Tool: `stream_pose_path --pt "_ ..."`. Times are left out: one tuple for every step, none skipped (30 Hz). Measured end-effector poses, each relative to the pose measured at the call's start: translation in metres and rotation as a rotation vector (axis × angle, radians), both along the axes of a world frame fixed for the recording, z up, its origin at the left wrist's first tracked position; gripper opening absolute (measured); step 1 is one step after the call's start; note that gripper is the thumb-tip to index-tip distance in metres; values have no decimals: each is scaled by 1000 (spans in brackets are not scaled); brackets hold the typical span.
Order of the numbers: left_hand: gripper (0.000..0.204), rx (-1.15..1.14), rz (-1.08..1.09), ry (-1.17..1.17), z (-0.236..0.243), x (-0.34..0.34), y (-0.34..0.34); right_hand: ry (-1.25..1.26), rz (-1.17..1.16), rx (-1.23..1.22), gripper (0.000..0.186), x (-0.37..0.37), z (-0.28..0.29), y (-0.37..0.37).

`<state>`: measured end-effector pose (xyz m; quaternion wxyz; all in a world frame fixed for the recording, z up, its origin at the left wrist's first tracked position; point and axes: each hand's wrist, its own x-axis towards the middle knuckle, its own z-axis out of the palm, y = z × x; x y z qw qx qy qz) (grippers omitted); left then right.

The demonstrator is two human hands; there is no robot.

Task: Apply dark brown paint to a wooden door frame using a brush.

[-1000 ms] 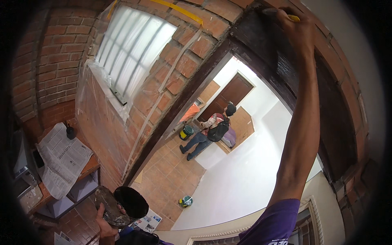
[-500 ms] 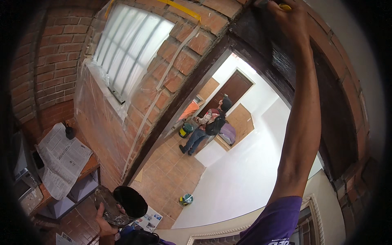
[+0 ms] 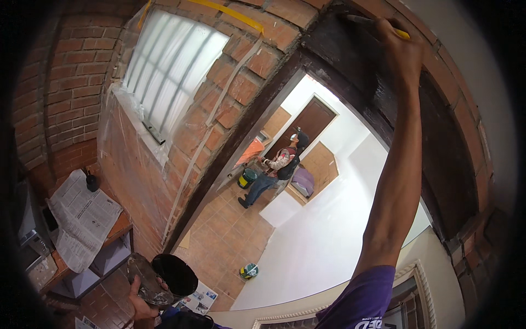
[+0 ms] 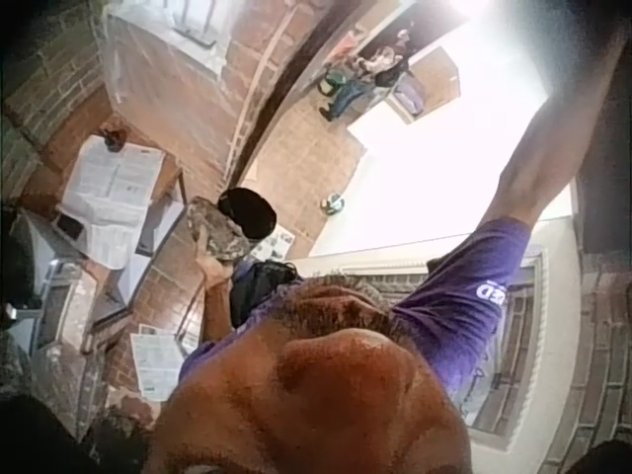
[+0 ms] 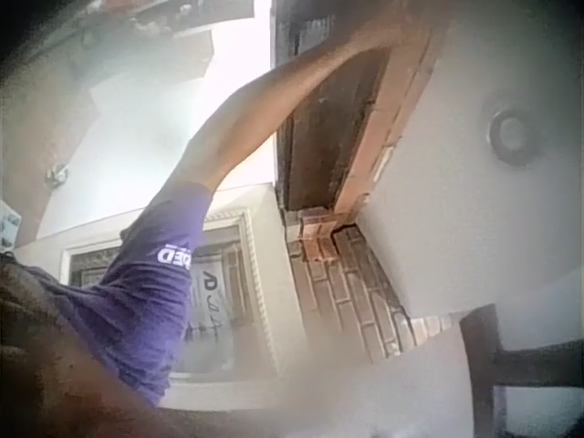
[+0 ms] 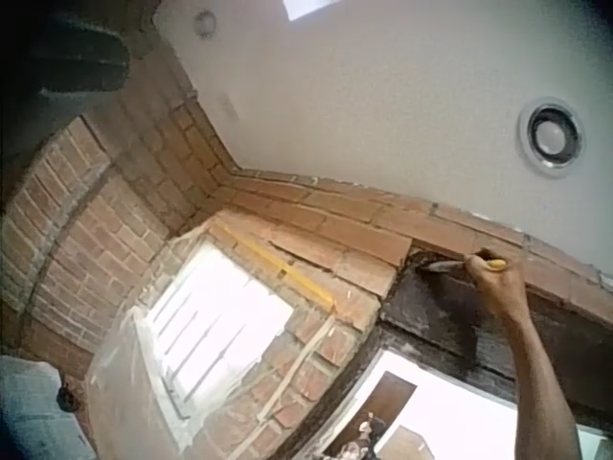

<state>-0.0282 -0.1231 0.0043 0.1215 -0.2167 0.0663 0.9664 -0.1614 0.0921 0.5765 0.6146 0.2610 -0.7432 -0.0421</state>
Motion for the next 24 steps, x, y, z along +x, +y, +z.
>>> stream_pose_path --pt "45 -2 -4 -1 0 -2 1 -10 48 -56 25 1 -4 6" --pt "45 -30 -6 -5 0 -4 2 -20 96 -112 26 -1 -7 11" --pt "45 -58 -8 -10 1 -7 3 -22 94 -116 26 -6 -8 13" --pt "45 -61 -7 -9 0 -5 2 20 116 -109 27 -7 -9 12" --pt "45 -61 -11 -3 -1 -3 2 61 138 -102 28 -8 -10 11" --pt "45 -61 -15 1 -2 -2 2 61 138 -105 28 -9 -11 10" --pt "45 -63 -14 0 -2 -2 2 82 138 -90 29 -10 -11 10" --pt "45 -73 3 25 -1 -1 2 103 137 -75 30 -11 -11 10" --pt "45 -82 19 50 0 -1 3 102 136 -76 30 -14 -8 13" --pt "45 -83 22 49 2 -1 4 123 118 -23 30 -20 -5 16" --pt "44 -97 31 34 4 -1 4 145 100 30 30 -24 -3 18" --pt "44 -111 39 19 5 -1 5 144 102 30 30 -27 -3 19" --pt "44 -112 40 18 4 -1 5 142 69 6 29 -29 -5 16" --pt "44 -119 31 47 3 -1 5 140 37 -17 28 -31 -7 13" --pt "45 -127 22 76 2 -2 5 140 36 -17 28 -33 -6 12" --pt "45 -128 23 74 1 -2 6 116 42 0 29 -36 -6 11" --pt "45 -114 18 53 1 -2 6 91 48 17 29 -39 -6 10" --pt "45 -101 13 32 0 -2 6 89 49 16 29 -42 -7 9" --pt "45 -100 12 34 1 -2 7 71 11 47 28 -45 -8 8" --pt "45 -78 10 13 1 -3 7 53 -26 78 27 -47 -9 8" --pt "45 -55 8 -8 2 -4 8 90 -20 159 24 -48 -9 12" --pt "45 -55 9 -9 3 -3 8 88 -19 158 24 -50 -8 17" --pt "45 -54 9 -10 3 -4 8 161 -46 249 24 -50 -7 23" --pt "44 -52 9 -9 3 -4 8 234 -75 339 24 -50 -6 26"
